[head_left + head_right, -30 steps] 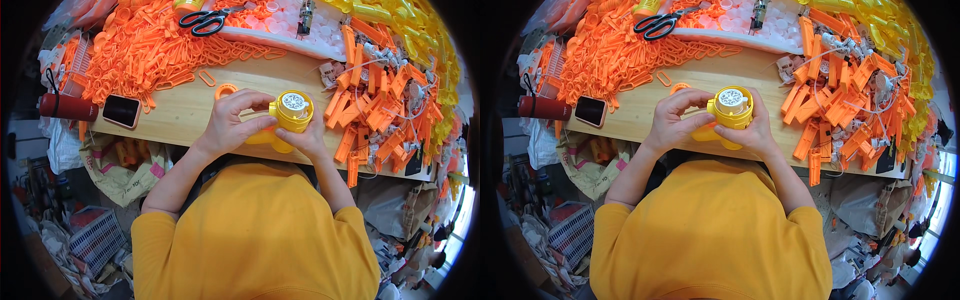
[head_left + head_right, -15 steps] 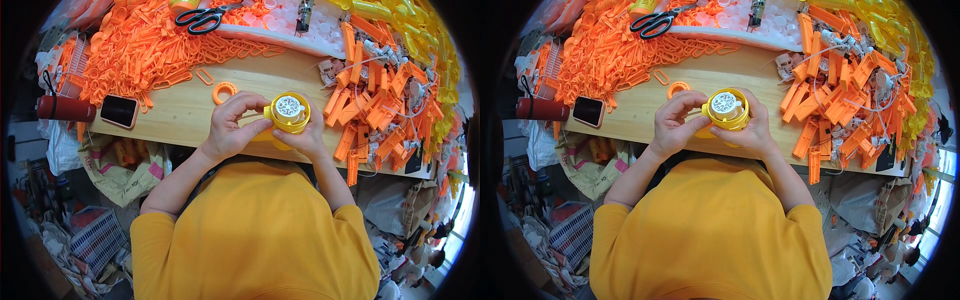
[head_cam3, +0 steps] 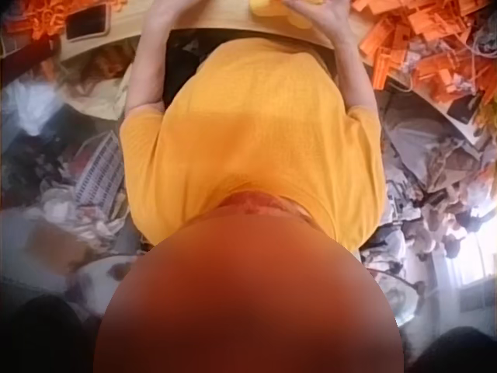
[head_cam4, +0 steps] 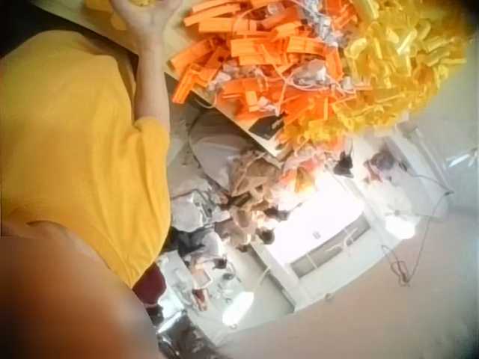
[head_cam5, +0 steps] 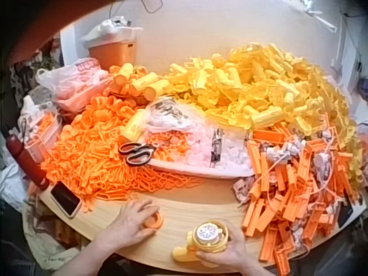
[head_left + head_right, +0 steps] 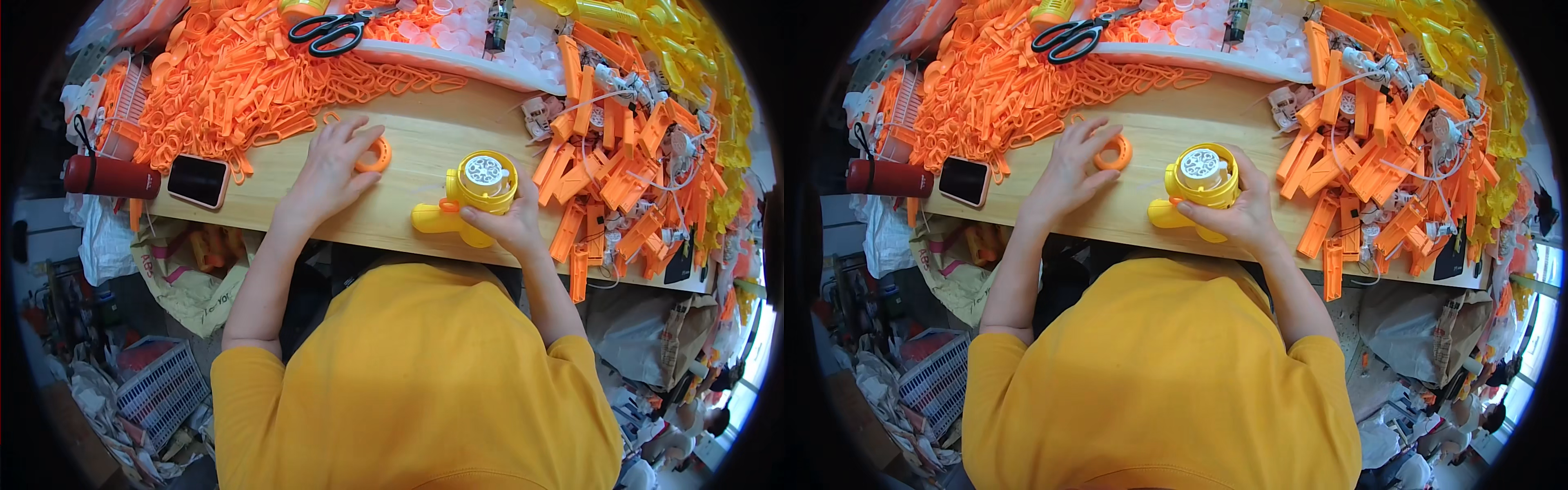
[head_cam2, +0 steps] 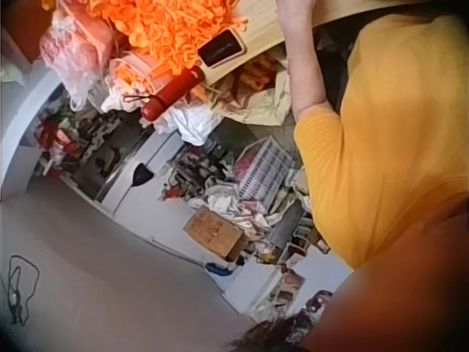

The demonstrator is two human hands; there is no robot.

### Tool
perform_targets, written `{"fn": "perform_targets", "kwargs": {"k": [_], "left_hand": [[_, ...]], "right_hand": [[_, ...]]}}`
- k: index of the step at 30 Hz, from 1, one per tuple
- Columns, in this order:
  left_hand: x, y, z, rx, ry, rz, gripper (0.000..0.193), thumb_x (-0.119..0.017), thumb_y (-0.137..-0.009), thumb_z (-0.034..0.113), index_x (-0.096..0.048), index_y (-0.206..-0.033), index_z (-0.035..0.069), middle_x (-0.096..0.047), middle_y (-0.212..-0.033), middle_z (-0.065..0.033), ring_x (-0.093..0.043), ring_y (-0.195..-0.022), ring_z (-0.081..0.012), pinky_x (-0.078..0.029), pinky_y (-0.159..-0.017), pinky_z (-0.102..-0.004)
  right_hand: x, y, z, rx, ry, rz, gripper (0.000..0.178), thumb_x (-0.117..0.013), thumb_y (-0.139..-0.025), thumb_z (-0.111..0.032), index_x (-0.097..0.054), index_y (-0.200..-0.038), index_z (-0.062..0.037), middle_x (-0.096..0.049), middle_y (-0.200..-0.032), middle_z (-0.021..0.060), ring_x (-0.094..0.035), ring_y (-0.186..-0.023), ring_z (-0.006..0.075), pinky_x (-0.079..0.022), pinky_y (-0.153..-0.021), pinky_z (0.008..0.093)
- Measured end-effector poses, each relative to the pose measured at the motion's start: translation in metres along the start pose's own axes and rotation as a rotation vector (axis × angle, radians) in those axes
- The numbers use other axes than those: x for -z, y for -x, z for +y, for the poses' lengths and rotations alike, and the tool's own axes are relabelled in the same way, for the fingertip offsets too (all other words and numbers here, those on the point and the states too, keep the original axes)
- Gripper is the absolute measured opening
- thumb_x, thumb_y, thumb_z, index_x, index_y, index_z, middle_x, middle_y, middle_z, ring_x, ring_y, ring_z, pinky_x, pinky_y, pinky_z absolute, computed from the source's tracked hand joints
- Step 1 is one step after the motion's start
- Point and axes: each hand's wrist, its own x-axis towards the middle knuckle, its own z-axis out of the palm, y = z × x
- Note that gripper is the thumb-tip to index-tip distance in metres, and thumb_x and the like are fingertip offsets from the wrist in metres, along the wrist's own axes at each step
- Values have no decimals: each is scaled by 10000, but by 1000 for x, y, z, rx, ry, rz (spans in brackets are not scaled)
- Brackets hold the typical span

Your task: Manually assembling various plastic components of toy guns at a workbench.

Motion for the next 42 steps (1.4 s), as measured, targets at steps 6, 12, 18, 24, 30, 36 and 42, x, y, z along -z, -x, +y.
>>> {"fn": "perform_targets", "kwargs": {"k": [6,12,18,24,30,36,42], "left_hand": [[3,-11,-3,-1,113,12,579,-740,-725,130,-539,-1266,91,-533,-1193,-86,-493,-1117,-227,-391,-924,-331],[34,-35,47,31,958,-186,561,-796,-712,197,-594,-1226,102,-552,-1080,-11,-513,-998,-108,-410,-843,-256],[39,-36,53,8,770,-332,533,-790,-713,143,-596,-1199,40,-539,-1055,-14,-516,-1003,-124,-414,-894,-273],[30,-31,50,72,904,-348,446,-741,-780,156,-576,-1172,22,-545,-1077,-34,-539,-995,-123,-438,-897,-281],[1,-31,62,441,1106,-339,265,-553,-918,202,-514,-1092,5,-537,-1127,-83,-539,-1023,-144,-438,-920,-293],[-7,-24,63,281,1301,-336,300,-454,-914,131,-462,-1185,2,-498,-1220,-125,-486,-1127,-181,-391,-983,-315],[-17,-5,47,-57,1178,-336,463,-422,-892,193,-415,-1302,-23,-494,-1263,-146,-471,-1174,-219,-338,-1037,-354]], "right_hand": [[-4,-6,-6,-78,72,-86,622,-808,-648,-58,-506,-1190,-16,-627,-1057,66,-611,-1007,170,-486,-912,334],[-15,-17,-20,-50,224,-197,569,-828,-646,-139,-555,-1132,-24,-633,-1019,52,-601,-948,135,-476,-854,290],[-24,-19,-27,-101,206,-275,596,-828,-638,-167,-562,-1150,-15,-632,-1021,60,-592,-941,133,-471,-845,289],[-26,-20,-27,-227,145,-315,597,-826,-638,-176,-565,-1149,-14,-636,-1012,68,-600,-928,144,-477,-840,297],[-34,-21,-21,-259,159,-378,570,-826,-645,-178,-569,-1124,-5,-637,-1006,78,-605,-913,150,-486,-821,298],[-36,-14,-11,-278,117,-400,576,-837,-642,-194,-567,-1110,7,-630,-996,86,-604,-922,169,-489,-822,304],[-41,-9,-3,-152,162,-465,647,-842,-628,-226,-544,-1146,22,-614,-1019,112,-591,-974,200,-480,-859,328]]}}
